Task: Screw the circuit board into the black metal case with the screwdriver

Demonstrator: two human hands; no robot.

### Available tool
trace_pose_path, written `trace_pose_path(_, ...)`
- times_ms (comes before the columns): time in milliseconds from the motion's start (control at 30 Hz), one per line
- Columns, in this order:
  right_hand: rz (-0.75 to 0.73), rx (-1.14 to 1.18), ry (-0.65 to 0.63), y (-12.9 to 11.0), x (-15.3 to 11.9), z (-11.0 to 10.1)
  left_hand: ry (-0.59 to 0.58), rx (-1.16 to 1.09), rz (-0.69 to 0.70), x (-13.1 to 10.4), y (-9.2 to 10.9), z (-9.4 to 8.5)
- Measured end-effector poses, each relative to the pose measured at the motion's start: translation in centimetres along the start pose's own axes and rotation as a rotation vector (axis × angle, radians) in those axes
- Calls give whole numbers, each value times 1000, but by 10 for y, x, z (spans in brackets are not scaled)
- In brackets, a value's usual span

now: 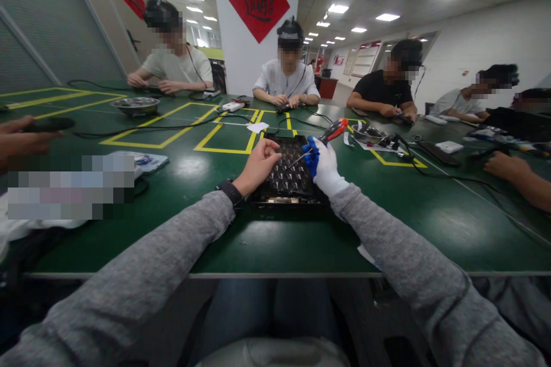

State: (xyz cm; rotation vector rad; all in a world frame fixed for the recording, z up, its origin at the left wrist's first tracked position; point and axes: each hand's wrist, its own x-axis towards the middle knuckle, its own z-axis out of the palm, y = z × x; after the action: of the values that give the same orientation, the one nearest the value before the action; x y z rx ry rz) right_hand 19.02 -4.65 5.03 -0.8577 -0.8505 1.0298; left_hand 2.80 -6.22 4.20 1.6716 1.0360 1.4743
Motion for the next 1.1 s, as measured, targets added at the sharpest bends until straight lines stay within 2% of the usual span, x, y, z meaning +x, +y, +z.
trace_pose_path(100, 38, 86, 39, 0, 3, -2, -19, 167, 76, 1, -7, -1)
trace_pose_path(267, 82, 172, 84, 1, 9, -5, -114, 350, 60, 1, -18, -4)
trace_pose_path(400, 76, 183, 84, 3, 10, -6, -159, 322, 54, 0, -18, -3)
trace_pose_path(1100, 52, 166, 107, 1, 8, -5, -135, 312, 54, -1, -12, -2)
